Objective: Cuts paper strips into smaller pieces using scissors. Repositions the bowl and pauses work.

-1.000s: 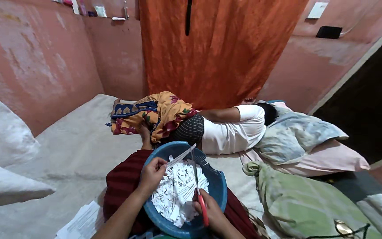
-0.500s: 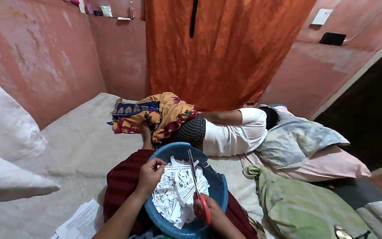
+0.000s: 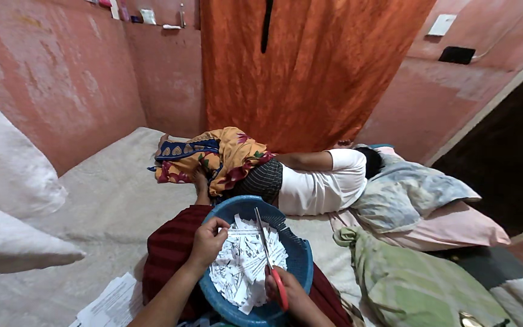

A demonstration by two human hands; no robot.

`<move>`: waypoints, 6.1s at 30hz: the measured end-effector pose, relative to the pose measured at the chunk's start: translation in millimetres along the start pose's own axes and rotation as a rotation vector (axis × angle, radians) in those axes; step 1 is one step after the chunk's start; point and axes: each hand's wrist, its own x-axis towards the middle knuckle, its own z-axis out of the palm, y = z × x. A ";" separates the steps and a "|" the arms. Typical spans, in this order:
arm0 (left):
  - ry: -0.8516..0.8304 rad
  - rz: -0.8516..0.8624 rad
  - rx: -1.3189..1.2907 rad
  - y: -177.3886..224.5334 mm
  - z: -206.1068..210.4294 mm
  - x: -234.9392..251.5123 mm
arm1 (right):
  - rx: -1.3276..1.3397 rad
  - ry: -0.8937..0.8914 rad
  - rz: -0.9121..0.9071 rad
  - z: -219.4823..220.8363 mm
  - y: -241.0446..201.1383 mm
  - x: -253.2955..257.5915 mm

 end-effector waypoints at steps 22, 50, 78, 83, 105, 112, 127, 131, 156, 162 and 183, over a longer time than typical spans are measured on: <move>0.042 0.011 -0.127 -0.2 0.8 1.4 | -0.014 0.001 -0.012 -1.2 3.0 -0.1; -0.084 0.000 -0.117 0.3 0.2 1.0 | -0.094 -0.025 0.003 -0.5 2.4 1.2; -0.112 0.027 -0.048 -2.6 -0.2 0.9 | -0.170 -0.025 0.028 2.3 4.8 3.1; -0.194 0.055 -0.024 -5.2 -0.4 1.2 | -0.228 -0.062 0.040 1.4 4.4 5.1; -0.206 -0.066 -0.139 2.7 1.9 0.5 | -0.267 -0.070 0.028 1.0 1.4 5.4; -0.198 -0.086 -0.159 4.3 1.5 0.7 | -0.175 0.000 -0.004 2.7 8.4 4.5; -0.224 -0.130 -0.132 8.4 3.0 -1.3 | -0.241 -0.046 0.025 2.4 6.5 4.7; -0.220 -0.135 -0.127 8.5 3.3 -0.7 | -0.309 -0.085 0.065 1.8 1.7 5.8; -0.209 -0.177 -0.106 9.8 5.9 -2.4 | -0.379 -0.049 0.047 3.8 0.9 4.3; -0.613 -0.007 0.614 -0.4 12.8 4.7 | -0.146 0.036 0.005 4.5 4.9 2.9; -0.773 -0.059 1.084 -11.1 27.1 2.2 | -0.155 0.005 -0.023 2.2 3.3 3.9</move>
